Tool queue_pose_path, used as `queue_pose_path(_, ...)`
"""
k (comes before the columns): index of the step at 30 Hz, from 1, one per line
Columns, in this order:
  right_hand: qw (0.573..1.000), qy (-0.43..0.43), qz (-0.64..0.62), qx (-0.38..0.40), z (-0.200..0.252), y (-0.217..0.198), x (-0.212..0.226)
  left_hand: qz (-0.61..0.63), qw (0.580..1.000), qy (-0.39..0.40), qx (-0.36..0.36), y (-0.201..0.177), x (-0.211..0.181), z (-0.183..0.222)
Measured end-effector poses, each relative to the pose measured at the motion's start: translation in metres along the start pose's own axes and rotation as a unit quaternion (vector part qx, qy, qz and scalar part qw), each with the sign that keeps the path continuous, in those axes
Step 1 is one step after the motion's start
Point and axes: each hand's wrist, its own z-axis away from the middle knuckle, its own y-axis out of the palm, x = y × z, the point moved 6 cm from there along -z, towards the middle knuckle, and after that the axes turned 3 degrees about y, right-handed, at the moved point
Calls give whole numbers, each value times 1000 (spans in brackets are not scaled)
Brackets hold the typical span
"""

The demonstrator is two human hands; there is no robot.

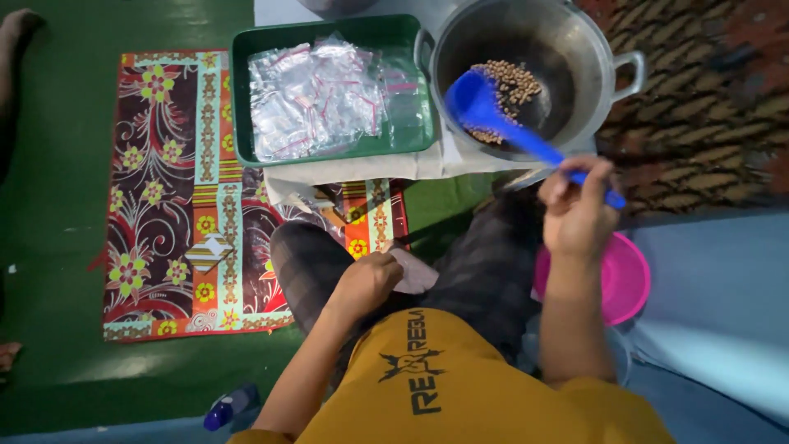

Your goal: Packaging roasted peanuts into small plastic bags using a spoon and sealing them manually.

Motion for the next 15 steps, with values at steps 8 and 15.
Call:
queue_pose_path(8, 881, -255, 389, 84, -60, 11, 18, -10, 1000, 8, -7, -3, -7, 1)
queue_pose_path(15, 827, -335, 434, 126, -66, 43, 29, 55, 998, -22, 13, -35, -25, -3)
